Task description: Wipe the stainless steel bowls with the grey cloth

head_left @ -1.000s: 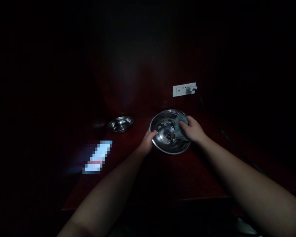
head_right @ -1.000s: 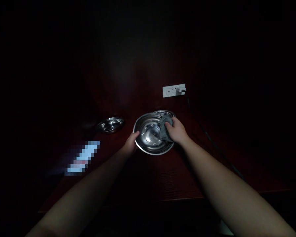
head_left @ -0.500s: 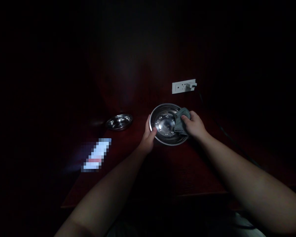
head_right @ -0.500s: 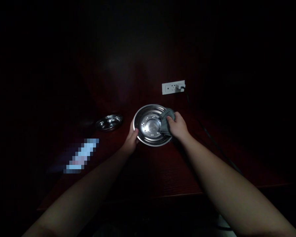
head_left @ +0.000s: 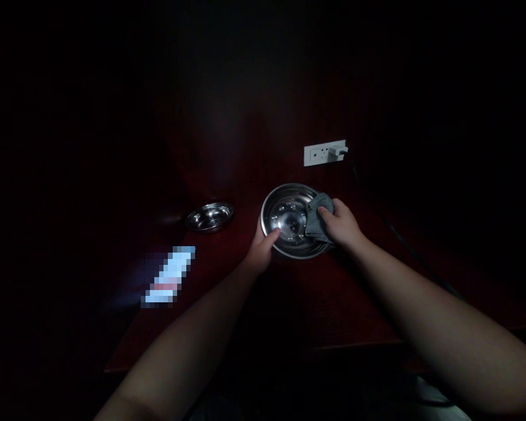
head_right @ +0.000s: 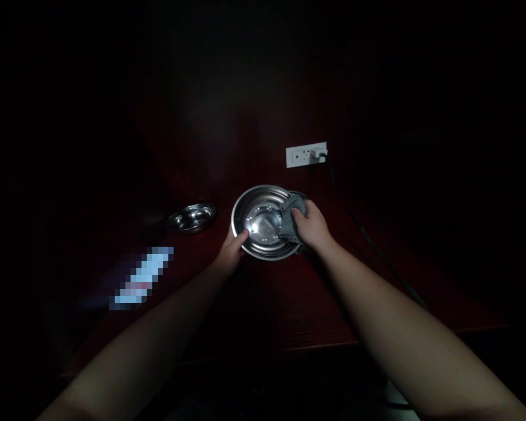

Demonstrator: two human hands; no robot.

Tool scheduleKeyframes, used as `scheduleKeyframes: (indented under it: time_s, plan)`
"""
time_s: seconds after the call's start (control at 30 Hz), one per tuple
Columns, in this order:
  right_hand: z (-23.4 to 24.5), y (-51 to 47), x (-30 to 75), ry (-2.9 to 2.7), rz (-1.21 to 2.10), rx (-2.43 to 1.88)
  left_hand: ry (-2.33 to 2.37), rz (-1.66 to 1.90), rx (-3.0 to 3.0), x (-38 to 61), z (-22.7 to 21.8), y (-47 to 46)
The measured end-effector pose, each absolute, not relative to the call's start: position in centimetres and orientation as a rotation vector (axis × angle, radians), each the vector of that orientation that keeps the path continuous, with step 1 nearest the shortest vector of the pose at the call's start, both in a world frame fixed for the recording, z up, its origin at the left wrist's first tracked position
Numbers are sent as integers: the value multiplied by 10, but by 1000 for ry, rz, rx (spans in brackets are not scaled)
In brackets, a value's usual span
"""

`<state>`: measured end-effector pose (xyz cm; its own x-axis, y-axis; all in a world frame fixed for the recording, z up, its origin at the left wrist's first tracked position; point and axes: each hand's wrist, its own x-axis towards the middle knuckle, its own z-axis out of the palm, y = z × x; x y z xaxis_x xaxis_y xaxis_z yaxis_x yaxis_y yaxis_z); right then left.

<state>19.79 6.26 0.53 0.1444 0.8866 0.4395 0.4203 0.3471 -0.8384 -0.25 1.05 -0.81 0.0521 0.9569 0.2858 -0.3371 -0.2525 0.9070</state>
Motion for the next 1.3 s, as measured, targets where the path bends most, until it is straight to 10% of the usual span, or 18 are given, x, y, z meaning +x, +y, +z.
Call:
scheduleKeyframes:
  time_s: [1.3]
  plan:
    - [10,58,198,-1533,432,-1276,793,1464,1184,-3,-9,11]
